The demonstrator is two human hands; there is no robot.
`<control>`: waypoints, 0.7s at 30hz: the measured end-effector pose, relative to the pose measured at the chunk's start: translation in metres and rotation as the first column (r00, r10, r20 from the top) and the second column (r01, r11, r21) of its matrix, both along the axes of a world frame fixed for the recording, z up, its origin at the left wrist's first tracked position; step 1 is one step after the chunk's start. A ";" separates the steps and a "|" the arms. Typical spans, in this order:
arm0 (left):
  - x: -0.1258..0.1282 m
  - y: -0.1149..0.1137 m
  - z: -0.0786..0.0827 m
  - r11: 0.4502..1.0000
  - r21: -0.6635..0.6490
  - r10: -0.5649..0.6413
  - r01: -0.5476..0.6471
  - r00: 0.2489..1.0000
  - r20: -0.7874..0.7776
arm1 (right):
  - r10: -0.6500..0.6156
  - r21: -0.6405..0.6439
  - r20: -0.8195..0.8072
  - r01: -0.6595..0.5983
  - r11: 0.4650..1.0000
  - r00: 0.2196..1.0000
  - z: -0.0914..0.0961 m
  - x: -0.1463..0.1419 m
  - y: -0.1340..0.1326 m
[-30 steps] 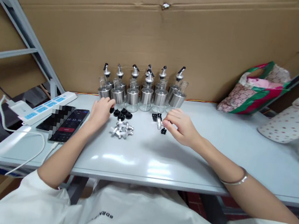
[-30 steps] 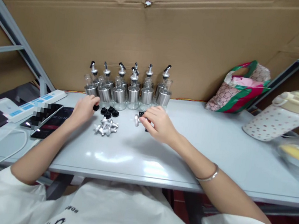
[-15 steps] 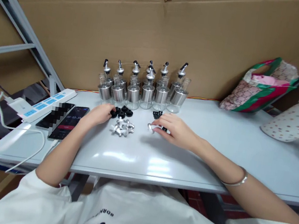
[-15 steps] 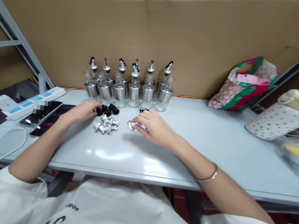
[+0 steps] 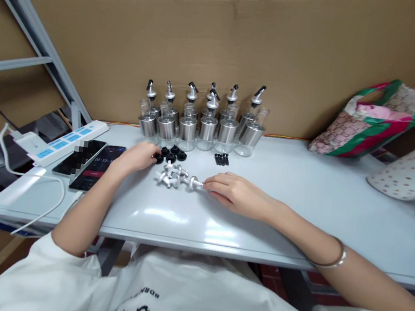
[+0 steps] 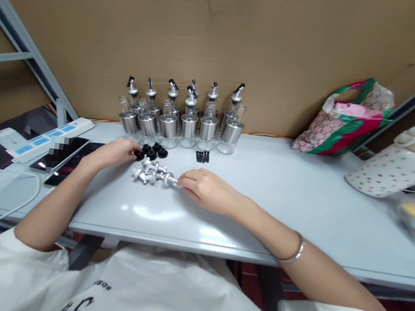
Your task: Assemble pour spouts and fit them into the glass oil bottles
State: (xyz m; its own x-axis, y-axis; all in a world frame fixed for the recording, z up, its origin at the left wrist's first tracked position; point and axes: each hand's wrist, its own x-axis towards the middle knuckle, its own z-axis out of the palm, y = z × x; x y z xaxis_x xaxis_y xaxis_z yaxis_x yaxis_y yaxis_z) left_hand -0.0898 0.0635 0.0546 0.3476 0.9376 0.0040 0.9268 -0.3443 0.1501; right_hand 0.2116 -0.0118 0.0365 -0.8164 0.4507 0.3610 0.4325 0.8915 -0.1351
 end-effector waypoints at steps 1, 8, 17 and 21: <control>0.000 -0.001 0.001 1.000 -0.003 -0.006 0.005 1.000 -0.026 | 0.001 0.010 0.001 -0.001 1.000 1.000 0.000 0.000 0.000; 0.003 0.000 0.001 0.999 0.033 -0.018 0.021 0.997 -0.081 | 0.003 0.041 0.037 -0.005 0.999 0.999 0.001 -0.001 -0.001; 0.010 -0.004 -0.004 0.991 0.116 -0.059 0.071 0.993 -0.103 | -0.010 0.007 0.081 0.009 1.000 0.997 -0.002 -0.001 0.001; 0.014 -0.013 0.005 0.989 0.137 -0.046 0.054 0.997 -0.061 | -0.026 -0.017 0.102 0.028 0.999 0.994 -0.002 0.000 0.001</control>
State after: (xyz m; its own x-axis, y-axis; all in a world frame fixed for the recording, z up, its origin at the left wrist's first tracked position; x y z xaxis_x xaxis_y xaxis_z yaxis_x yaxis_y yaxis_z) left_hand -0.0758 0.0506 0.0594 0.3972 0.9109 0.1115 0.9137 -0.4038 0.0447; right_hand 0.2114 -0.0111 0.0346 -0.8362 0.4786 0.2679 0.4684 0.8772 -0.1052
